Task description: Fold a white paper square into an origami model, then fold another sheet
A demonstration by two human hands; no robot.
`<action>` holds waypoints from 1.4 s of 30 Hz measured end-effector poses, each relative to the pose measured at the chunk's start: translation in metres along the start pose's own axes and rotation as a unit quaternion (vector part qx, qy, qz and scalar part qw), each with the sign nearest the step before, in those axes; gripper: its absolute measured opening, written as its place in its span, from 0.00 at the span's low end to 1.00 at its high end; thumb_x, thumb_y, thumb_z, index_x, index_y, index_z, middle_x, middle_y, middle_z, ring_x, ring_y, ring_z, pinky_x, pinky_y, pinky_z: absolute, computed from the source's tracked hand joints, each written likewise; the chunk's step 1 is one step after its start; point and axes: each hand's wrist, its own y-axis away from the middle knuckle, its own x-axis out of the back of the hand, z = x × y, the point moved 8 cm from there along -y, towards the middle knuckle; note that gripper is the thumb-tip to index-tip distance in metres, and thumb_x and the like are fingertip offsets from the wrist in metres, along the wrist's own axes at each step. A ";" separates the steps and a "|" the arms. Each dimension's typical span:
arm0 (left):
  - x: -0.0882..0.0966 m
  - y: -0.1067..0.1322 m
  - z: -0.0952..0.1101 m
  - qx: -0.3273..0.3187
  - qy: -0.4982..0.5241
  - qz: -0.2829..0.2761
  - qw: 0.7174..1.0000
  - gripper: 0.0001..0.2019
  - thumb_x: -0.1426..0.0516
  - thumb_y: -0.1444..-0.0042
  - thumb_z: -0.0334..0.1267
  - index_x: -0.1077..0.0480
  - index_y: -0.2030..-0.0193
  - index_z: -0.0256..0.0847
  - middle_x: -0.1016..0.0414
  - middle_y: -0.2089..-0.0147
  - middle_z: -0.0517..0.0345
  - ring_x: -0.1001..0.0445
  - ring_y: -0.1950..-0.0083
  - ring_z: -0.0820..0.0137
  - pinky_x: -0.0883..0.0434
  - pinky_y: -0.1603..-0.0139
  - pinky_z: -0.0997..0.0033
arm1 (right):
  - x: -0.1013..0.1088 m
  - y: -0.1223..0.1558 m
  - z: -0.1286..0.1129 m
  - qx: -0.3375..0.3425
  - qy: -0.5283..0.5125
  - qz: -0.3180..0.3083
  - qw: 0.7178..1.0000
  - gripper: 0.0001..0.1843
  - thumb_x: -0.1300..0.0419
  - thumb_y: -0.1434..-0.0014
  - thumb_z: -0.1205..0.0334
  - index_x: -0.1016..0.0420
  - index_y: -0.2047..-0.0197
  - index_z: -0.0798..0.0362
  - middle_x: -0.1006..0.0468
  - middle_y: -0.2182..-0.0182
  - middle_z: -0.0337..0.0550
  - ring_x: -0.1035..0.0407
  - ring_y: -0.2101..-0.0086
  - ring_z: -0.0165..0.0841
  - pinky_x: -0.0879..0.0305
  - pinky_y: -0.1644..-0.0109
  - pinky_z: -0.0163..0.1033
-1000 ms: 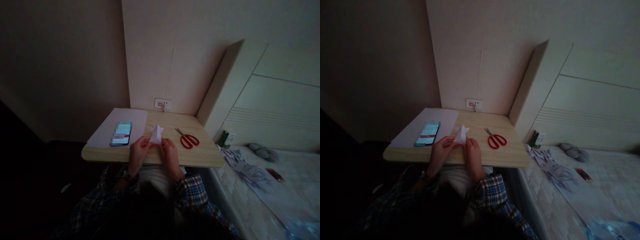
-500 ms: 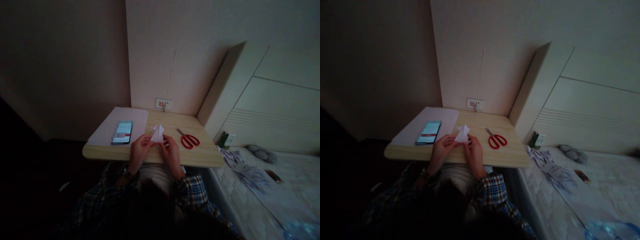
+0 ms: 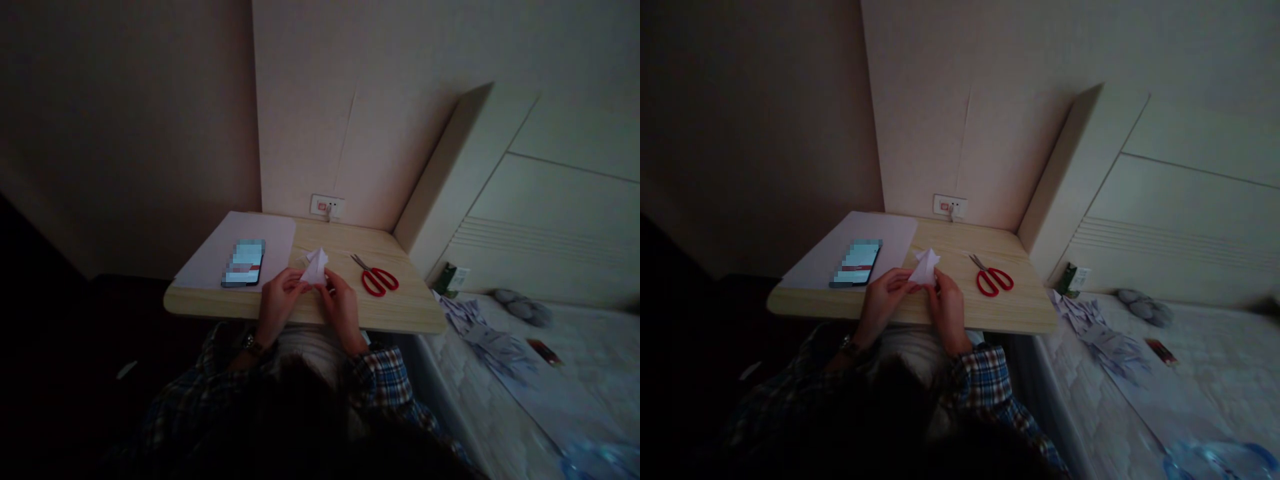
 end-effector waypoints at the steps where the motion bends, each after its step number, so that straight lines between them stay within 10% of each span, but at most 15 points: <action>1: 0.000 0.000 -0.001 -0.002 -0.006 0.000 1.000 0.12 0.38 0.53 0.38 0.27 0.61 0.36 0.19 0.61 0.48 0.20 0.63 0.64 0.24 0.57 0.63 | 0.000 0.000 0.000 0.004 0.002 0.002 1.000 0.17 0.44 0.42 0.66 0.27 0.49 0.54 0.20 0.63 0.49 0.28 0.66 0.38 0.31 0.59 0.43; 10: -0.001 -0.001 -0.003 -0.011 -0.025 -0.008 1.000 0.19 0.38 0.54 0.36 0.30 0.53 0.39 0.20 0.62 0.53 0.21 0.63 0.66 0.24 0.57 0.65 | 0.006 0.001 -0.002 -0.006 -0.017 0.029 0.999 0.25 0.43 0.43 0.63 0.36 0.42 0.56 0.24 0.65 0.47 0.30 0.66 0.38 0.32 0.60 0.43; 22: -0.006 0.000 -0.004 0.005 -0.069 -0.034 0.997 0.09 0.41 0.51 0.39 0.28 0.63 0.38 0.23 0.69 0.56 0.25 0.74 0.71 0.29 0.75 0.75 | 0.005 0.001 -0.007 0.002 0.041 0.009 0.999 0.08 0.45 0.42 0.62 0.32 0.58 0.53 0.26 0.63 0.47 0.31 0.61 0.39 0.34 0.55 0.44; 33: -0.006 0.008 0.000 0.001 -0.166 -0.158 0.973 0.08 0.42 0.50 0.35 0.26 0.63 0.39 0.23 0.72 0.59 0.26 0.71 0.69 0.29 0.69 0.71 | 0.005 0.007 -0.003 0.027 0.036 -0.110 0.993 0.07 0.44 0.43 0.69 0.26 0.63 0.52 0.25 0.65 0.45 0.30 0.62 0.36 0.34 0.55 0.42; 42: -0.010 0.019 0.018 -0.116 -0.321 -0.217 0.914 0.13 0.43 0.45 0.31 0.28 0.53 0.39 0.31 0.55 0.52 0.28 0.58 0.65 0.30 0.51 0.62 | 0.005 0.011 -0.006 0.043 0.073 -0.134 0.987 0.09 0.42 0.45 0.73 0.27 0.61 0.54 0.28 0.63 0.46 0.33 0.62 0.36 0.35 0.55 0.42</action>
